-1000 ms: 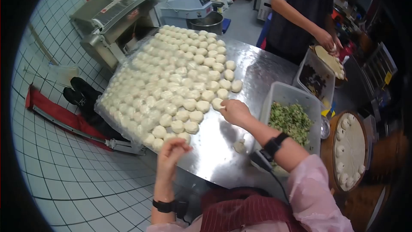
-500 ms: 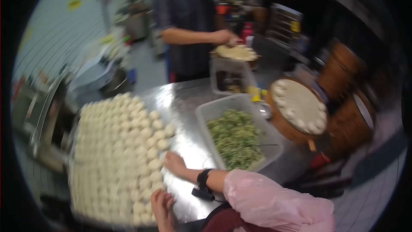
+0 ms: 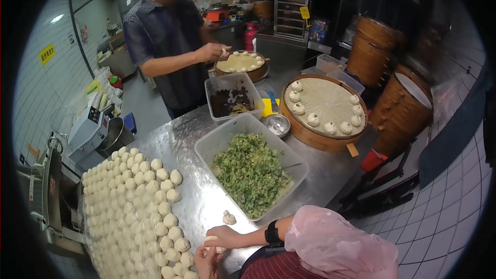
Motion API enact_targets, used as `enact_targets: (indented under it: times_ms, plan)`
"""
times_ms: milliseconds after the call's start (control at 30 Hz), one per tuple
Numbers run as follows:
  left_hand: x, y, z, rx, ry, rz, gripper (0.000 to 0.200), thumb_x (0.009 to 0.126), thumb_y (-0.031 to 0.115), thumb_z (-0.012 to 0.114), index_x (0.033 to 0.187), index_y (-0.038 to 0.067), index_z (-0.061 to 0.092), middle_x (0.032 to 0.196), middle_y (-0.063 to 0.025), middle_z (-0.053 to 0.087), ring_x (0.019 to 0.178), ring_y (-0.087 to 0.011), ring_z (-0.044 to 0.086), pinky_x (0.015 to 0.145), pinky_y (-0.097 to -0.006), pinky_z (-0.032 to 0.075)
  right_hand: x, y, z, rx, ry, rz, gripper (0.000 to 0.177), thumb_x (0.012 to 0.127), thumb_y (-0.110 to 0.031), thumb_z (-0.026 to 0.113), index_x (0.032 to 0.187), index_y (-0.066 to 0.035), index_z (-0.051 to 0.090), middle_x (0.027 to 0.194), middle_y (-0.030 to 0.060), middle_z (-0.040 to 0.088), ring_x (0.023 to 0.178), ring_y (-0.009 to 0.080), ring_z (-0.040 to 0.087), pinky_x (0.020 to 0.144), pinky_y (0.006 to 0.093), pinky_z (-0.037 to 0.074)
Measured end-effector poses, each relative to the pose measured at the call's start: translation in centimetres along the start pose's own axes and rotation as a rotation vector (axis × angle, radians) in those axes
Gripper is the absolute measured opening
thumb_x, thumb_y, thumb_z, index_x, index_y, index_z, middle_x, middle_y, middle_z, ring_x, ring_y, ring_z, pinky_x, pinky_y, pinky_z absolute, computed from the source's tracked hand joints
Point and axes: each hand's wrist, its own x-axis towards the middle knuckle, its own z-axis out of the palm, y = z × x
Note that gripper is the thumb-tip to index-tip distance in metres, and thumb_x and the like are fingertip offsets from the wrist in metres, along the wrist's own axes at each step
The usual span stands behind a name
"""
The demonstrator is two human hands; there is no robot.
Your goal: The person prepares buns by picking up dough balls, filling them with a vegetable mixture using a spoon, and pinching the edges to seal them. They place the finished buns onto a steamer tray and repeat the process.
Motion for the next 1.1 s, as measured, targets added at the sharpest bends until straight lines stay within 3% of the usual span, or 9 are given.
enact_targets:
  times_ms: [67,200,267,433,667,800,867,933,1100]
  plan:
    - [0.3,-1.5,-0.5,-0.079,0.1,-0.066,0.024,0.083,-0.001,0.058,0.105,0.0,0.047,0.089,-0.0111,0.06,0.073,-0.0202,0.064,0.06,-0.0308,0.057,-0.7,1.6,0.9,0.031,-0.016,0.024,0.043,0.083,-0.042,0.059,0.096,0.0,0.063,0.085,0.0182,0.063,0.081,0.0336,0.061,0.072,0.0379,0.046]
    - [0.7,-4.0,-1.0,0.148,0.147,-0.057,0.026,0.083,0.004,0.061,0.103,-0.004,0.045,0.077,-0.013,0.062,0.068,-0.0216,0.064,0.053,-0.0342,0.057,-0.7,3.3,1.6,-0.094,-0.186,0.194,0.04,0.086,-0.035,0.055,0.105,0.0,0.06,0.099,0.0177,0.063,0.094,0.0327,0.06,0.081,0.0378,0.047]
    - [-0.3,-2.4,0.2,0.207,0.159,-0.065,0.024,0.085,0.007,0.06,0.1,-0.006,0.047,0.072,-0.0126,0.062,0.064,-0.0195,0.062,0.054,-0.0326,0.054,-0.3,4.7,3.3,-0.535,0.061,-0.48,0.043,0.088,-0.026,0.052,0.122,0.001,0.05,0.123,0.0179,0.052,0.115,0.0314,0.05,0.096,0.0371,0.041]
    - [0.9,-6.2,-4.6,1.067,0.345,0.51,0.018,0.088,0.012,0.055,0.092,-0.006,0.051,0.078,-0.0114,0.059,0.057,-0.0167,0.055,0.056,-0.0307,0.046,-0.1,5.7,4.1,-0.515,-0.084,-0.742,0.051,0.09,-0.021,0.048,0.135,0.001,0.035,0.14,0.0208,0.034,0.132,0.0318,0.031,0.111,0.045,0.022]
    - [2.0,-4.0,-1.4,0.196,0.14,0.065,0.009,0.091,0.008,0.048,0.09,-0.001,0.048,0.068,-0.0089,0.054,0.049,-0.0184,0.057,0.042,-0.0294,0.05,-2.5,4.5,-0.1,-0.331,-0.318,-0.629,0.059,0.089,-0.022,0.049,0.14,0.0,0.028,0.147,0.0191,0.023,0.137,0.0322,0.023,0.113,0.0464,0.017]
    - [2.5,-2.9,-0.7,0.373,0.148,-0.013,0.011,0.091,0.009,0.047,0.091,-0.002,0.048,0.064,-0.0092,0.053,0.048,-0.021,0.058,0.043,-0.0328,0.051,-6.2,8.1,-2.3,-0.495,-0.381,-0.795,0.059,0.09,-0.024,0.049,0.14,0.0,0.029,0.148,0.0183,0.022,0.136,0.0326,0.024,0.112,0.0475,0.018]
    - [3.0,-2.4,-1.6,0.323,0.132,-0.067,0.011,0.09,0.009,0.047,0.091,-0.002,0.049,0.062,-0.0096,0.053,0.048,-0.0218,0.058,0.042,-0.0328,0.05,-5.6,5.7,-2.2,-0.453,-0.197,-0.896,0.048,0.089,-0.023,0.05,0.131,0.0,0.041,0.139,0.0195,0.036,0.127,0.0341,0.037,0.106,0.0448,0.031]
    - [3.4,-1.3,-2.4,0.268,0.083,-0.158,0.012,0.091,0.01,0.047,0.091,-0.002,0.048,0.059,-0.0096,0.053,0.047,-0.0226,0.058,0.041,-0.0328,0.049,-3.7,2.6,-2.6,-0.389,-0.507,-0.278,0.031,0.088,-0.02,0.052,0.113,-0.002,0.052,0.118,0.0168,0.048,0.11,0.0329,0.048,0.091,0.0412,0.041]
    - [3.5,-1.7,-0.8,0.22,0.224,-0.114,0.012,0.091,0.012,0.047,0.094,0.0,0.045,0.059,-0.009,0.052,0.046,-0.0225,0.058,0.039,-0.0298,0.046,-1.2,3.2,0.5,-0.332,0.168,-0.258,0.019,0.084,-0.019,0.057,0.091,-0.002,0.054,0.091,0.0151,0.051,0.091,0.0331,0.053,0.074,0.0423,0.045]
